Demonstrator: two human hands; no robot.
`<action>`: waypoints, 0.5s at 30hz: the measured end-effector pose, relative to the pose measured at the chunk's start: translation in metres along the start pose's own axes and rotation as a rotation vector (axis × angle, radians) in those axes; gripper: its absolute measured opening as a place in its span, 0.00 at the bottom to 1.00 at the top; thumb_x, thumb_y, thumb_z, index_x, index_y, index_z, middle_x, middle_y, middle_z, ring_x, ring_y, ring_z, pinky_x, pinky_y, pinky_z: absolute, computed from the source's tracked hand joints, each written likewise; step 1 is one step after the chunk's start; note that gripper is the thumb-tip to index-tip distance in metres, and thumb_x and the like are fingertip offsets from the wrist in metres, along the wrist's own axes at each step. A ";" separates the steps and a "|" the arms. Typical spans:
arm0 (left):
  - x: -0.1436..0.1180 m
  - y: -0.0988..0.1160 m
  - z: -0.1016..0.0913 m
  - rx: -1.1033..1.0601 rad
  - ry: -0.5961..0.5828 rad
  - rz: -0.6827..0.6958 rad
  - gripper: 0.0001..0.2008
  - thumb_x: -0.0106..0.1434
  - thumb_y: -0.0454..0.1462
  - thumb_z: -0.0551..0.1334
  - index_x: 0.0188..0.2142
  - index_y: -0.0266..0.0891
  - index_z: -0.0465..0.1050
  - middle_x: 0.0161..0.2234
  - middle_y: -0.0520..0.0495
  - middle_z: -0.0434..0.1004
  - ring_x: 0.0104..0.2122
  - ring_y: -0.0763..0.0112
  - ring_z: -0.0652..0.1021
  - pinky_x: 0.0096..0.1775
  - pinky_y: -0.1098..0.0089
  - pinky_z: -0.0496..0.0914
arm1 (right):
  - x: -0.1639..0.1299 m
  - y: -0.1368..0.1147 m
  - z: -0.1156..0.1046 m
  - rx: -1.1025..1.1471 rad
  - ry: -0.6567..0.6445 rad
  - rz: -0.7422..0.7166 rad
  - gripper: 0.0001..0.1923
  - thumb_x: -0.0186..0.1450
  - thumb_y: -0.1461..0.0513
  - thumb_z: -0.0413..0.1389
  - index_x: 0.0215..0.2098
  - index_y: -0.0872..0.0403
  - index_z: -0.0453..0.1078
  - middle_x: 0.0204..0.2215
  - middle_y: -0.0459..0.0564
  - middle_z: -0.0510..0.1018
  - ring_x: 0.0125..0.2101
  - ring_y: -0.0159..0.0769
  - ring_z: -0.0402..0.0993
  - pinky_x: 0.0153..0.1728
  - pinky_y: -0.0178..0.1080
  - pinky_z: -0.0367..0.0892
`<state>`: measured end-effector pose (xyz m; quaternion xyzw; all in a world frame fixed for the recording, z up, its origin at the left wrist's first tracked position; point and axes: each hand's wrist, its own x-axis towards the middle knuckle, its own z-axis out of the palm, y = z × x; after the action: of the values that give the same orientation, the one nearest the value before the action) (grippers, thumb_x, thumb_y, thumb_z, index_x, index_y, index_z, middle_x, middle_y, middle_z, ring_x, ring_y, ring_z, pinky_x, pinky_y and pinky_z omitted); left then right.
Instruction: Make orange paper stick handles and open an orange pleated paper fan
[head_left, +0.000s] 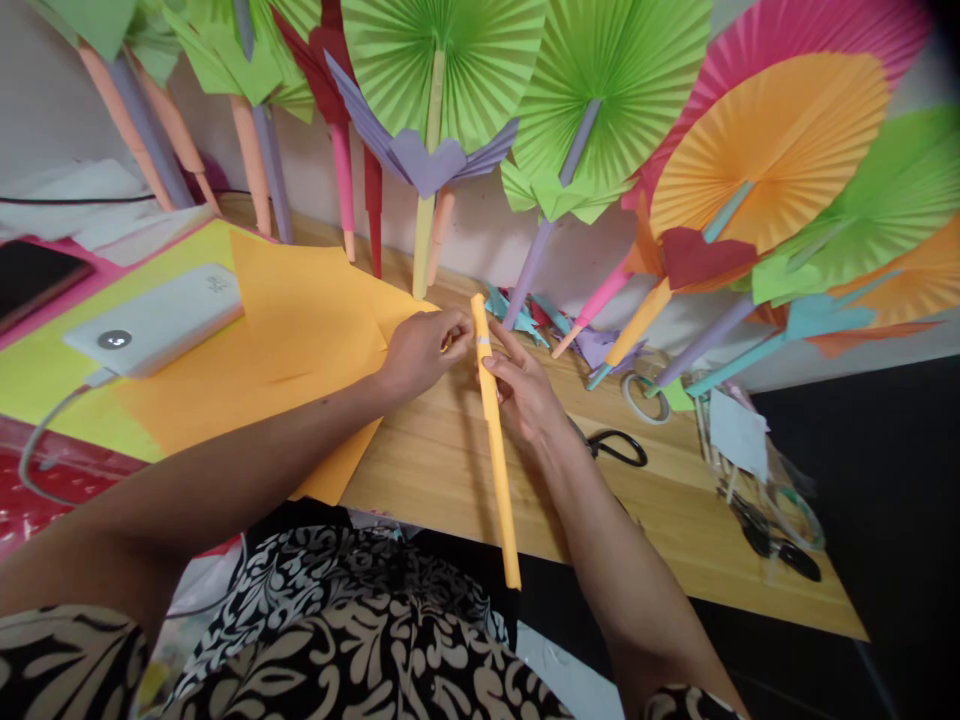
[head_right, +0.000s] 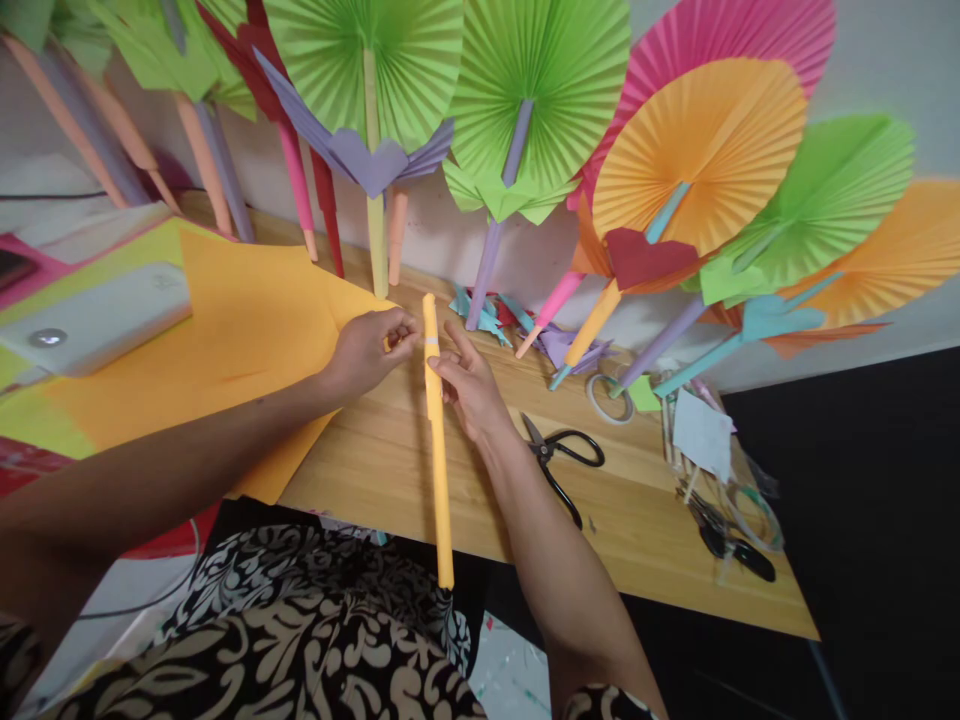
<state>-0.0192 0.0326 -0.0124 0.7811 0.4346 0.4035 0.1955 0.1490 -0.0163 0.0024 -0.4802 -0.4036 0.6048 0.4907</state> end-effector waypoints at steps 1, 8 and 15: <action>0.000 -0.001 0.000 -0.016 0.006 0.004 0.04 0.64 0.34 0.61 0.32 0.40 0.74 0.26 0.53 0.77 0.26 0.73 0.73 0.30 0.71 0.63 | 0.000 0.000 0.000 0.001 0.008 0.001 0.46 0.50 0.58 0.68 0.67 0.47 0.63 0.23 0.40 0.68 0.22 0.31 0.59 0.20 0.35 0.49; -0.001 0.001 0.000 -0.026 0.027 0.068 0.07 0.67 0.37 0.62 0.35 0.43 0.80 0.31 0.52 0.83 0.30 0.69 0.77 0.37 0.67 0.68 | 0.001 -0.002 0.000 -0.018 0.032 0.012 0.45 0.51 0.58 0.67 0.67 0.46 0.63 0.27 0.43 0.71 0.24 0.33 0.63 0.20 0.35 0.51; -0.004 0.005 0.000 0.019 0.048 0.083 0.07 0.65 0.36 0.62 0.33 0.42 0.79 0.27 0.53 0.81 0.27 0.71 0.76 0.37 0.67 0.67 | 0.000 0.001 0.001 0.025 0.016 -0.022 0.49 0.51 0.59 0.68 0.69 0.46 0.60 0.22 0.38 0.66 0.21 0.30 0.57 0.18 0.34 0.50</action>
<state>-0.0178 0.0267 -0.0106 0.7903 0.4102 0.4256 0.1609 0.1475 -0.0163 0.0019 -0.4744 -0.3971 0.6006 0.5065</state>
